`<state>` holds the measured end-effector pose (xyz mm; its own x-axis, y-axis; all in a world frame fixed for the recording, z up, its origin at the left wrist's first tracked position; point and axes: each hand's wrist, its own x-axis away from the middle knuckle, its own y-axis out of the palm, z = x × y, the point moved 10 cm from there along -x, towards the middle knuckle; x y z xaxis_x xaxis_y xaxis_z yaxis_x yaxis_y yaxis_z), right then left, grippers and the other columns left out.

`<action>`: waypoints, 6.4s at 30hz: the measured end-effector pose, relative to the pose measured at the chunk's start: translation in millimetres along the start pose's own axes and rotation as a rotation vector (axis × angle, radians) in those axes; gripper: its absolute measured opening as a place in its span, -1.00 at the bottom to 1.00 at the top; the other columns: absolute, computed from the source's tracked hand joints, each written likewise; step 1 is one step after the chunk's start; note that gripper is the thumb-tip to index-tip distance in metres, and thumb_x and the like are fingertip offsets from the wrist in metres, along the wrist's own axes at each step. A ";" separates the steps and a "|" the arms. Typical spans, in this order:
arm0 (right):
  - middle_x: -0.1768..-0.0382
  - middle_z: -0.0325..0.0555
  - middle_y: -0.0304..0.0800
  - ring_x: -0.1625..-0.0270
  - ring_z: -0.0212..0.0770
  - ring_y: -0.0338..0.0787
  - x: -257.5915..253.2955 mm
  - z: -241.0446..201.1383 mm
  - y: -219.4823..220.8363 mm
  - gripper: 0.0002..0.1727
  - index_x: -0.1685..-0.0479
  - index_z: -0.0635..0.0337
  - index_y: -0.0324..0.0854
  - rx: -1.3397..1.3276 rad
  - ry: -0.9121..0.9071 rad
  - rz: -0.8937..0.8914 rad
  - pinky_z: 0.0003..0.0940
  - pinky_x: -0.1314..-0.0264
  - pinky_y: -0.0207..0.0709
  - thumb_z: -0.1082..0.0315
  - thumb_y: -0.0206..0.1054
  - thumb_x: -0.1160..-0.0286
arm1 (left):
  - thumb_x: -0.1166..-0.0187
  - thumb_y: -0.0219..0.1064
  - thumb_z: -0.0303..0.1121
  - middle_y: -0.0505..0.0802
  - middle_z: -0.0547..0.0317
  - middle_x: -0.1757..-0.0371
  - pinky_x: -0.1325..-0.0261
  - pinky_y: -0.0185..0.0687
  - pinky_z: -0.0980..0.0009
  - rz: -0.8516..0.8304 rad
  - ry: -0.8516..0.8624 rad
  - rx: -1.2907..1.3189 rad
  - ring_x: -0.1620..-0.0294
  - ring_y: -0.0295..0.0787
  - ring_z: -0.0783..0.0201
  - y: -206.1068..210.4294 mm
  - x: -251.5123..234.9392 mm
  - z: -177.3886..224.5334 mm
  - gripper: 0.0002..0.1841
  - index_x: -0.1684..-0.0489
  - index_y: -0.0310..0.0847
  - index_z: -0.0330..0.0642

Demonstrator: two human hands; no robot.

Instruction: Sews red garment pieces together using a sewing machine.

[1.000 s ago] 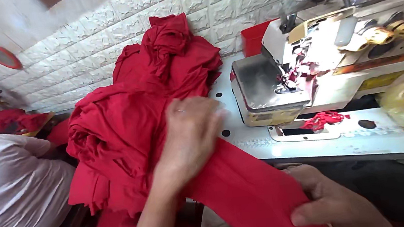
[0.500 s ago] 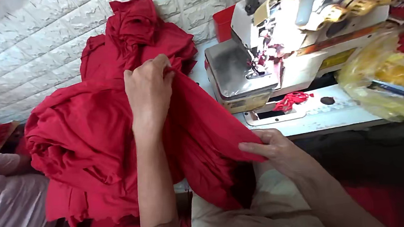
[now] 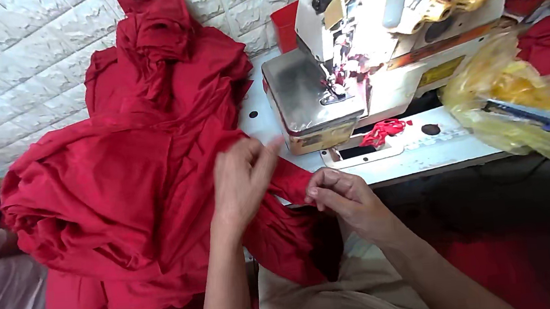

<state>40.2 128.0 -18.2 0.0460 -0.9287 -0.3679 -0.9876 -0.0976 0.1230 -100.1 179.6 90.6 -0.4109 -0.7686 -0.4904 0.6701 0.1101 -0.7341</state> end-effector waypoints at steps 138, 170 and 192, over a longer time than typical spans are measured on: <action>-0.01 -0.25 0.84 0.12 -0.59 0.76 25.8 -24.9 -48.5 -0.59 -0.09 0.24 0.75 0.423 -0.120 0.139 -0.66 0.10 0.67 0.08 0.14 -0.80 | -0.72 0.14 -0.58 0.91 0.19 0.14 -0.02 0.83 0.36 -0.054 -0.315 1.297 0.13 0.88 0.37 105.2 71.9 2.7 -0.78 -0.20 0.58 -0.41; 0.37 -0.19 0.73 0.45 -0.60 0.51 49.1 -63.4 -11.9 -0.85 0.20 0.25 0.73 0.757 -0.297 0.221 -0.78 0.38 0.38 0.35 0.36 -0.45 | -0.48 0.29 -0.48 0.93 0.10 0.14 -0.01 0.72 0.46 0.247 -0.109 0.325 0.14 0.83 0.41 66.6 96.1 19.9 -0.77 0.09 0.86 -0.33; 0.16 -0.59 0.86 0.11 -0.67 0.78 51.2 -8.1 -4.2 -0.78 0.01 -0.13 0.80 -0.125 -0.052 -0.088 -0.65 0.02 0.69 0.20 0.20 -0.77 | -0.88 -0.02 -0.28 0.78 0.09 0.10 -0.04 0.75 0.48 0.070 -0.159 0.716 0.09 0.76 0.44 76.3 106.3 8.6 -0.59 -0.23 0.47 -0.57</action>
<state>48.0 77.9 -30.1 0.1204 -0.8954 -0.4287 -0.9537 -0.2242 0.2006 -87.3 100.9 -13.5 -0.2943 -0.8629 -0.4109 0.9533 -0.2347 -0.1900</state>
